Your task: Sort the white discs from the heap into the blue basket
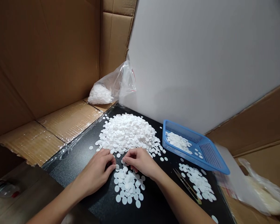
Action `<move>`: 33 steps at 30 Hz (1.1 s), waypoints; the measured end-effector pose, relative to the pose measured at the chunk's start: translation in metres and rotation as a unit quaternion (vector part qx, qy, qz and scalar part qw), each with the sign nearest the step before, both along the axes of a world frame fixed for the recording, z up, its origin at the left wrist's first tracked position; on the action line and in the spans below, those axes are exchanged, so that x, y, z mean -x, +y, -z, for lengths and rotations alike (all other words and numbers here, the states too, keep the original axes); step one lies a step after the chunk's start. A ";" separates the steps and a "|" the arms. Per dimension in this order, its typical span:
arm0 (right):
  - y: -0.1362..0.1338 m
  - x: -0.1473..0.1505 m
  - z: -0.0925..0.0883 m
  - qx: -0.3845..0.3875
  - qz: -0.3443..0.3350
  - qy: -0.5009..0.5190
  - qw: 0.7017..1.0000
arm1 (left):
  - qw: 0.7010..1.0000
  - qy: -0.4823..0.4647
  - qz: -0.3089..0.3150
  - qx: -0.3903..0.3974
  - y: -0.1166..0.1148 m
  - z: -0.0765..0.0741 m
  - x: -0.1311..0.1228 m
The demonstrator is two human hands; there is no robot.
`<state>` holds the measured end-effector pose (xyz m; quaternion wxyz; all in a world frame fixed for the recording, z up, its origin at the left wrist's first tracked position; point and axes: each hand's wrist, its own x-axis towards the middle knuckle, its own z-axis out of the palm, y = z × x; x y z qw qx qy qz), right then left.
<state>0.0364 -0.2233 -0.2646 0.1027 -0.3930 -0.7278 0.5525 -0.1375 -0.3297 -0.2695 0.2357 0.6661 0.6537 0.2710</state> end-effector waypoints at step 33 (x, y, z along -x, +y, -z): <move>-0.001 0.003 0.001 -0.323 -0.118 -0.016 0.939 | 0.984 0.133 0.002 -0.116 0.013 0.011 0.013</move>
